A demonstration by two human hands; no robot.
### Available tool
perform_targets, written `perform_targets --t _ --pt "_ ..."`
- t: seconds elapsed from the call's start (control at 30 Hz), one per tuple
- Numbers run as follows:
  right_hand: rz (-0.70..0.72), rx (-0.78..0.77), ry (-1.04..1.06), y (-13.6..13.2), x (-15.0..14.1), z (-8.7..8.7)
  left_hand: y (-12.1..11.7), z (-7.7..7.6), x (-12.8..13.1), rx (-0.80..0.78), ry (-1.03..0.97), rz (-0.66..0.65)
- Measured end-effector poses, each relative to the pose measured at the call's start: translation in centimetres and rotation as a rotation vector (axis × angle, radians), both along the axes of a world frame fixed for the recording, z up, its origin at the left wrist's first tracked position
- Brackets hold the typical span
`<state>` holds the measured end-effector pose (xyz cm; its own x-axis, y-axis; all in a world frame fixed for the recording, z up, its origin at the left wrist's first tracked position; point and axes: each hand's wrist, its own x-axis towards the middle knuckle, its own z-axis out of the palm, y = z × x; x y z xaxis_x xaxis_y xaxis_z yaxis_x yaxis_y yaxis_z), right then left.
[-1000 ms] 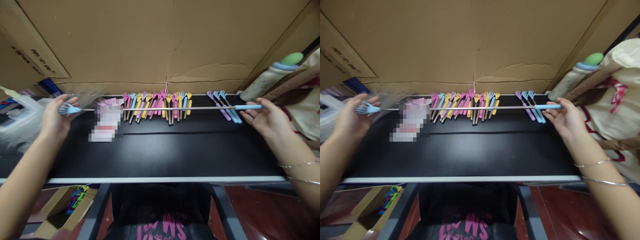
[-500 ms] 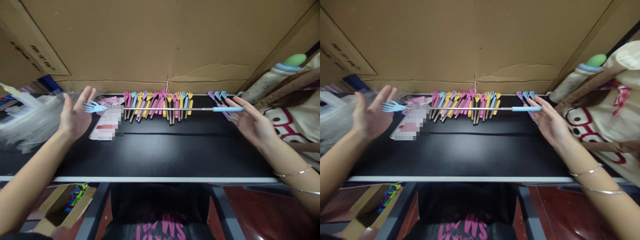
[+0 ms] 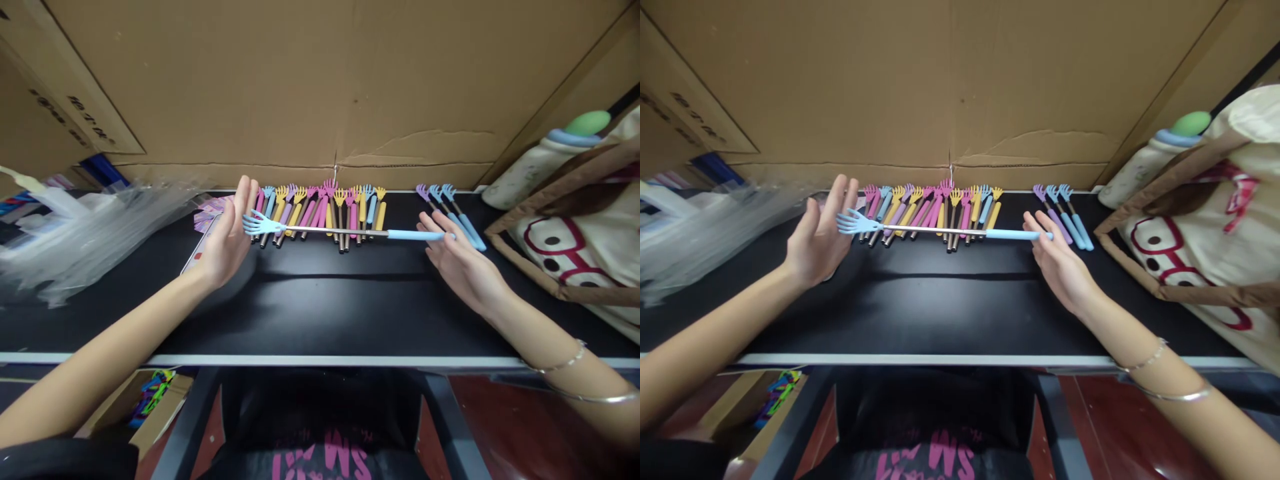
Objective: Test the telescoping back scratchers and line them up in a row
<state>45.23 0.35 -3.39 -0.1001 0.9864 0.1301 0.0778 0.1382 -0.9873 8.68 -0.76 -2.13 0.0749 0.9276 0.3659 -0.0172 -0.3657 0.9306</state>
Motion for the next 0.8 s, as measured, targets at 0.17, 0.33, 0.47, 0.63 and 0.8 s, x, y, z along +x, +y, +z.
perform_targets --t 0.17,0.33,0.47,0.63,0.8 --pt "0.004 -0.015 0.038 -0.1 0.4 0.3 0.0 -0.7 -0.4 -0.034 0.02 0.006" --pt "0.02 -0.065 0.072 0.1 0.8 1.8 0.0 -0.7 -1.2 -0.173 0.125 -0.054" --pt "0.049 -0.141 0.074 0.9 1.4 2.9 -0.1 0.1 -1.1 -0.292 0.075 -0.081" --pt "0.039 -0.19 0.098 1.9 0.6 3.1 -0.1 0.6 -0.4 -0.315 0.033 -0.035" --pt "-0.014 -0.06 0.107 2.1 -1.0 2.4 0.6 -0.1 0.2 -0.097 -0.033 0.161"
